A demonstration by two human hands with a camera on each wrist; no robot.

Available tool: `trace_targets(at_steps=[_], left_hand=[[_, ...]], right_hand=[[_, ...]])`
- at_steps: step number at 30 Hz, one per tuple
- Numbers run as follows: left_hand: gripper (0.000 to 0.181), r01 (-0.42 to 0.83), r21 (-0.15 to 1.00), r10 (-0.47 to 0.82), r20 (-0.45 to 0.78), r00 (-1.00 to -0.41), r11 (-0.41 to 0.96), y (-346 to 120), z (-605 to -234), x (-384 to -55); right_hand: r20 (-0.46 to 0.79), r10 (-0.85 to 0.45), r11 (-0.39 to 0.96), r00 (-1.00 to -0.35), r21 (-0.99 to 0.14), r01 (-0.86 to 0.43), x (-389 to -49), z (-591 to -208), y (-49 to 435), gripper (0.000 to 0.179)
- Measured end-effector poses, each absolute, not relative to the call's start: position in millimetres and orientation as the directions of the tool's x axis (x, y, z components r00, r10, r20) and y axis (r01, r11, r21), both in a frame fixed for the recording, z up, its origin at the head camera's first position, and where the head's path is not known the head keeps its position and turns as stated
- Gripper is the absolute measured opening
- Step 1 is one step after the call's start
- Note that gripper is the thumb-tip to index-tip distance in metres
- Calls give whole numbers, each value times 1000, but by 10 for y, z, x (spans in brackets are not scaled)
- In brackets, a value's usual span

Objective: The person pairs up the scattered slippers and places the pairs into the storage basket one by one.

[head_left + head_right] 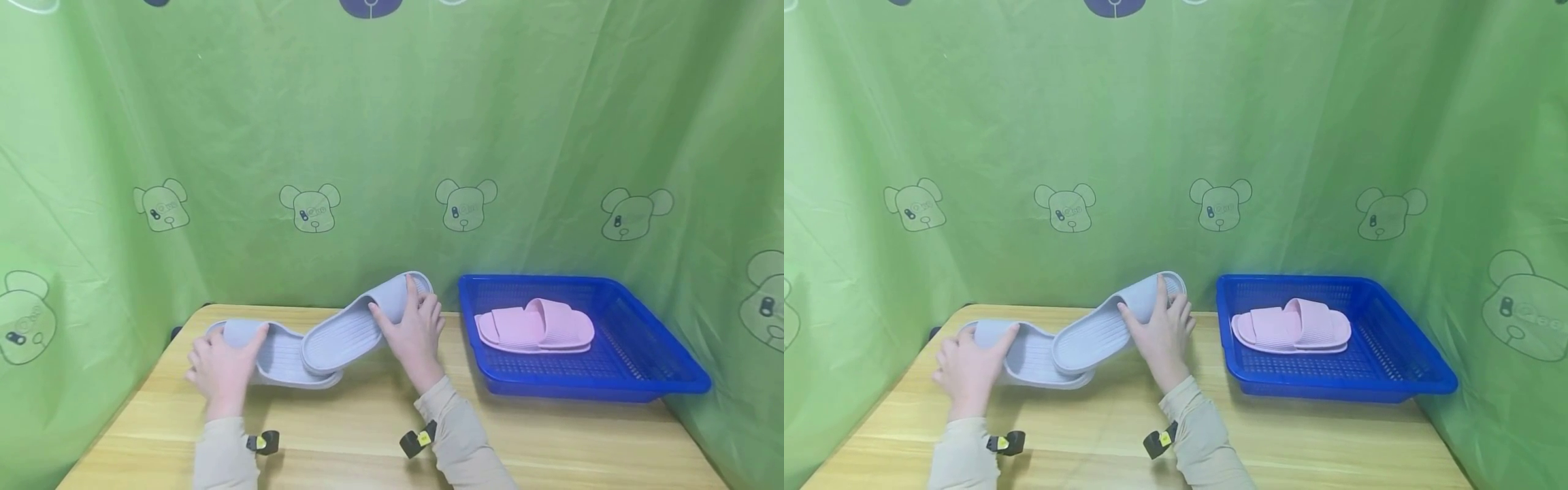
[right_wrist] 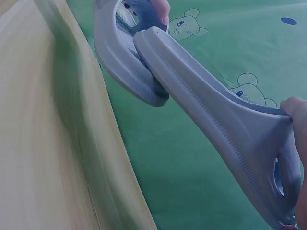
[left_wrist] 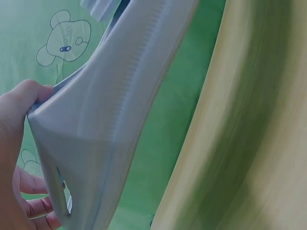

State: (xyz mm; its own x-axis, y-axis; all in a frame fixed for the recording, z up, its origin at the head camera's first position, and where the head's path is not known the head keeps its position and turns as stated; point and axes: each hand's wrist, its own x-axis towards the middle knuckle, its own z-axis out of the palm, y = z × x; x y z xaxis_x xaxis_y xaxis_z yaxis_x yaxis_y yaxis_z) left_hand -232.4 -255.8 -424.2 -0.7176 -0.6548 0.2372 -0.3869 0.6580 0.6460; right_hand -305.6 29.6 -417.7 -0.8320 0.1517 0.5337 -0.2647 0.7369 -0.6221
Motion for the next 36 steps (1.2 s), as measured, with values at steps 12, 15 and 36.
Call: trace_targets(at_steps=[12, 15, 36], left_hand=[[111, -384, 643, -648, 236, -724, 663, -2449, -4223, -2357], [112, -386, 646, -657, 244, -713, 658, -2427, -4235, -2368], [110, -377, 691, -702, 267, -660, 617, -2418, -4283, -2386]], right_hand=[[524, 156, 752, -837, -613, -243, -3049, -4178, 278, 99], [528, 159, 762, -834, -603, -237, -3041, -4176, 272, 99], [496, 71, 758, -865, -591, -277, -2983, -4183, 210, 95]])
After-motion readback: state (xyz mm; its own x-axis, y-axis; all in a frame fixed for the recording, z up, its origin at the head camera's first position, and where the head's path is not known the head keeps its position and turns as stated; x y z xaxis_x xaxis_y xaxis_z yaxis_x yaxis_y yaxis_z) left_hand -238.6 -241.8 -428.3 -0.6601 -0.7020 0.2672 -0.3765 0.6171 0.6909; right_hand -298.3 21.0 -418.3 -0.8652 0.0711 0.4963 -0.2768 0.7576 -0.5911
